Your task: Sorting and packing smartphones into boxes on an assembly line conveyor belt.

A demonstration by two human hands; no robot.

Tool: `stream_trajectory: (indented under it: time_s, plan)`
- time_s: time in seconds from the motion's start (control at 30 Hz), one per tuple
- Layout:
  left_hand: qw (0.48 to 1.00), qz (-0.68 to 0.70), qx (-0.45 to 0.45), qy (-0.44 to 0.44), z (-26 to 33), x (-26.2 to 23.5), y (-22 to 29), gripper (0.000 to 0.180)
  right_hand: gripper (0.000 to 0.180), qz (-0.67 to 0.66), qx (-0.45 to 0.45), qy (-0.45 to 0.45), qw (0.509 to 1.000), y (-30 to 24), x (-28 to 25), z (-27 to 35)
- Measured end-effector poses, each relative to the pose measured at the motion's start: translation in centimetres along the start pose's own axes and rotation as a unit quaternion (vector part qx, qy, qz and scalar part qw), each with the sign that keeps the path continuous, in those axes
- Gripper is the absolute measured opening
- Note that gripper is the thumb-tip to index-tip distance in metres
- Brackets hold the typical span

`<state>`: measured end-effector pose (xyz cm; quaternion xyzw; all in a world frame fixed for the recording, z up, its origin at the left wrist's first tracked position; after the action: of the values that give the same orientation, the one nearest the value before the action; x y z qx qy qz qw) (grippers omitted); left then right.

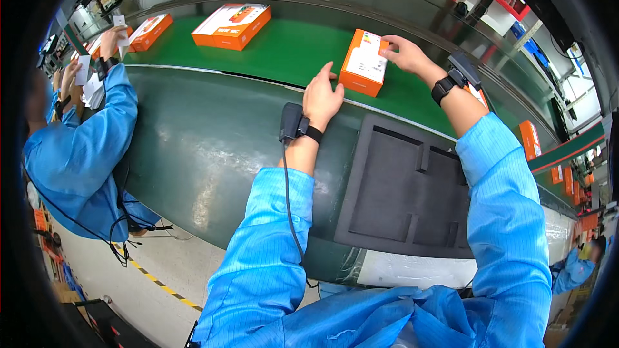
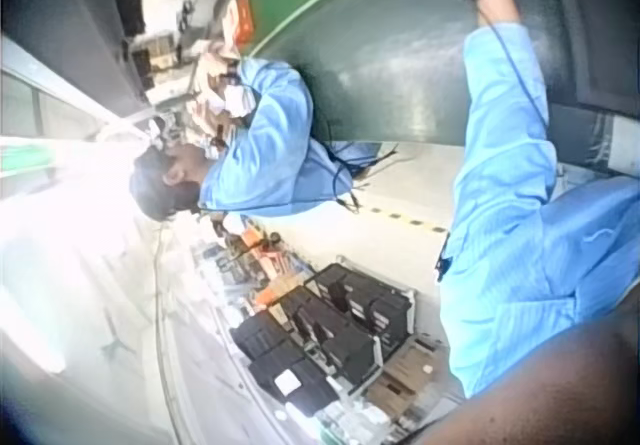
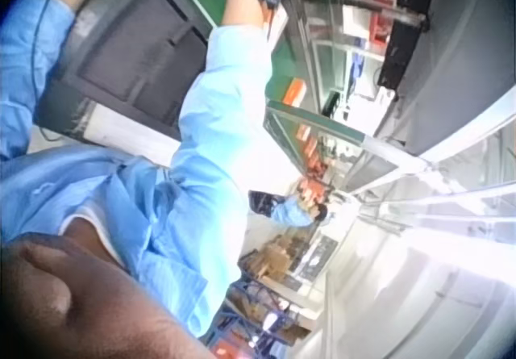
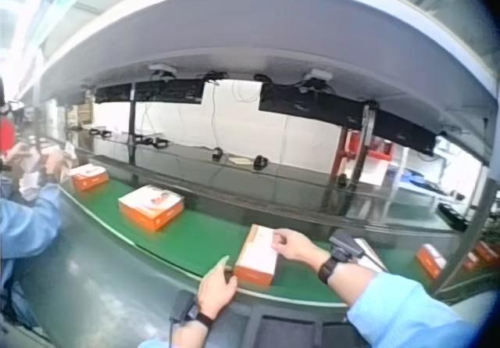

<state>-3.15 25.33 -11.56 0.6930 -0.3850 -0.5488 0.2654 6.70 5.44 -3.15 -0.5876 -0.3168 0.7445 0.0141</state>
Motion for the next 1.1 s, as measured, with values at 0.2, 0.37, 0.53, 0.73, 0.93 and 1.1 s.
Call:
stream_trajectory:
  time_s: [0.2,0.37,0.53,0.73,0.93,1.1]
  plan:
    - [0.992,0.113,0.049,-0.007,-1.4,-0.1,-0.7,0.048,0.043,0.034,0.012,0.051,0.998,0.2,-7.2,15.6]
    - [0.978,0.196,0.045,-0.05,0.0,-0.1,0.1,0.038,0.046,0.198,0.127,0.208,0.949,8.8,-11.5,40.1]
    - [0.976,0.166,0.077,-0.117,1.9,1.2,1.6,0.036,0.059,-0.019,0.326,0.189,0.926,17.6,-0.1,57.3]
    - [0.996,0.071,0.031,-0.045,9.3,1.4,5.4,0.04,0.04,-0.081,0.317,0.406,0.853,17.0,-3.4,70.9]
    - [0.988,0.152,0.019,-0.022,11.9,-1.2,2.2,0.04,0.055,-0.295,0.263,0.725,0.564,16.2,5.1,106.1]
    - [0.992,0.116,0.035,-0.022,14.2,-0.4,4.1,0.038,0.045,-0.226,0.415,0.822,0.318,7.4,35.9,127.4]
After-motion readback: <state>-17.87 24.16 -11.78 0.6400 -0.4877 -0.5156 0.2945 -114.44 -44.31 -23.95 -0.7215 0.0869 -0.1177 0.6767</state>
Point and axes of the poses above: each hand's wrist, its own z-axis away from the middle knuckle, its own x-axis out of the palm, y = z × x, the point moved 10 cm from there along -z, towards the middle knuckle, and after that the axes turned 15 degrees about -y, right-handed, at the moved point
